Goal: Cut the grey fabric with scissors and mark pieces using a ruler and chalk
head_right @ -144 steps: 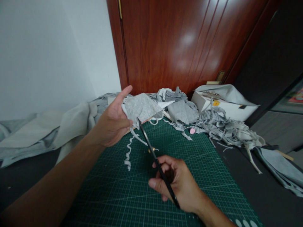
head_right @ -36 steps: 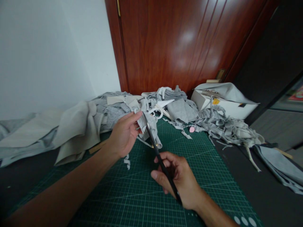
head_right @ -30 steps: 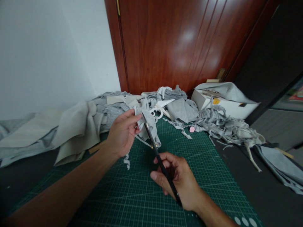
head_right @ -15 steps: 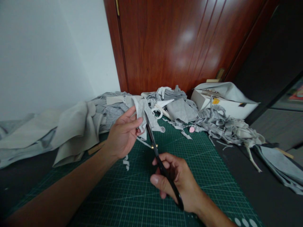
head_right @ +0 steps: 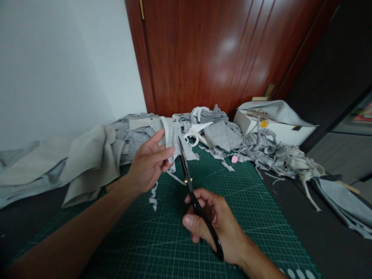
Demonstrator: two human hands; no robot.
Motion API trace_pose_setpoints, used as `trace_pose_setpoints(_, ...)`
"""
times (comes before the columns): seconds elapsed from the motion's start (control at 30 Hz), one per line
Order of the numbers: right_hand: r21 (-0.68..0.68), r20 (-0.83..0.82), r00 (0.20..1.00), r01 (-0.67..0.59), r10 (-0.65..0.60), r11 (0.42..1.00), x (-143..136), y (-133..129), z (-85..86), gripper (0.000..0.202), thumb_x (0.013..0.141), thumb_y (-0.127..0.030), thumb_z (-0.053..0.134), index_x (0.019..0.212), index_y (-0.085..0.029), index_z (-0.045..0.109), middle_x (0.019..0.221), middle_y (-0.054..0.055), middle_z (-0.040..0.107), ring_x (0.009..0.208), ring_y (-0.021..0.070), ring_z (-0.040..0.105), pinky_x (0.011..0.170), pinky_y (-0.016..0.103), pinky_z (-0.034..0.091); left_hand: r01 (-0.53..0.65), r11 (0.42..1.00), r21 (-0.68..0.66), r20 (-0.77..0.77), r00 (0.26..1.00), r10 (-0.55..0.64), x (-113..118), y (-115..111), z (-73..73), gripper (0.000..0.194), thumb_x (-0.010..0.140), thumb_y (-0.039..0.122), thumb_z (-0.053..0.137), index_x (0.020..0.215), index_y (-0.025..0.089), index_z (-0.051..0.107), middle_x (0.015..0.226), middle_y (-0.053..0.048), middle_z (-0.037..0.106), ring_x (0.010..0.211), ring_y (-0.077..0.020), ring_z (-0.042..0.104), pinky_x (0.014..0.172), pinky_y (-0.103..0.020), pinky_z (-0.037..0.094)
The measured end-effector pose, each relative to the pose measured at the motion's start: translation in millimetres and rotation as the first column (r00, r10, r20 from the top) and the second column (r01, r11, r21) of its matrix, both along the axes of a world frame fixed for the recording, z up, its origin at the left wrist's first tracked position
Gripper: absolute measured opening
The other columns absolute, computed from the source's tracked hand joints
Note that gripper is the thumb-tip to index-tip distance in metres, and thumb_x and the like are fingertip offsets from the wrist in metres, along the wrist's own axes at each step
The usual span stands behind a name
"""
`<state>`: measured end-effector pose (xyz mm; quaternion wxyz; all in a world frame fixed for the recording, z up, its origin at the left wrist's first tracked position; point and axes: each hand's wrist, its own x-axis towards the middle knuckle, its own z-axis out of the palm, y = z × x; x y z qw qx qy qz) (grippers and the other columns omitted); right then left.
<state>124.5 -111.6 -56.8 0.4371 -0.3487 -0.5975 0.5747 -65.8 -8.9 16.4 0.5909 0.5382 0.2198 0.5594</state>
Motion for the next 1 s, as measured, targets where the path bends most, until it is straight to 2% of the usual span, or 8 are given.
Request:
trace_pose_setpoints(0.23, 0.010, 0.001, 0.999, -0.037, 0.037, 0.999, -0.9, 0.0, 2.2, 0.048, 0.088, -0.051, 0.081, 0.115, -0.017, 0.061, 0.077, -0.001, 0.063, 0.056, 0.0090, 0.056, 0.052, 0.021, 0.048, 0.043, 0.999, 0.018, -0.028, 0.999, -0.043, 1.8, 0.5, -2.8, 0.097, 0.078, 0.027, 0.083, 0.163, 0.018, 0.036, 0.064, 0.005, 0.060, 0.047, -0.0073, 0.048, 0.039, -0.017, 0.033)
trace_pose_setpoints(0.53, 0.053, -0.013, 0.999, -0.036, 0.037, 0.998, 0.2, -0.8, 6.3, 0.050, 0.089, -0.057, 0.077, 0.117, -0.019, 0.059, 0.081, 0.001, 0.063, 0.063, 0.0121, 0.057, 0.058, 0.026, 0.053, 0.019, 0.999, 0.046, -0.072, 0.997, -0.016, 1.3, 1.4, -3.5, 0.105, 0.078, 0.026, 0.081, 0.167, 0.016, 0.025, 0.063, 0.004, 0.063, 0.047, -0.0084, 0.049, 0.039, -0.018, 0.035)
trace_pose_setpoints(0.83, 0.040, -0.026, 0.999, -0.034, 0.036, 0.999, -1.4, 0.6, 6.1, 0.049, 0.089, -0.058, 0.078, 0.114, -0.020, 0.060, 0.080, 0.000, 0.062, 0.062, 0.0116, 0.054, 0.057, 0.025, 0.046, 0.019, 0.998, 0.067, -0.079, 0.997, -0.013, 1.5, 1.7, -2.6, 0.115, 0.071, 0.011, 0.077, 0.169, 0.021, 0.018, 0.067, 0.003, 0.066, 0.049, -0.0087, 0.049, 0.041, -0.018, 0.035)
trace_pose_setpoints(1.0, 0.052, -0.036, 0.999, -0.006, 0.008, 0.999, -1.3, 0.3, 4.5, 0.048, 0.089, -0.058, 0.078, 0.113, -0.020, 0.061, 0.079, -0.001, 0.061, 0.061, 0.0106, 0.051, 0.056, 0.023, 0.043, 0.053, 0.996, 0.078, -0.090, 0.995, -0.046, 1.4, 0.9, -3.8, 0.114, 0.072, 0.010, 0.076, 0.169, 0.025, 0.017, 0.070, 0.002, 0.066, 0.051, -0.0090, 0.049, 0.042, -0.017, 0.036)
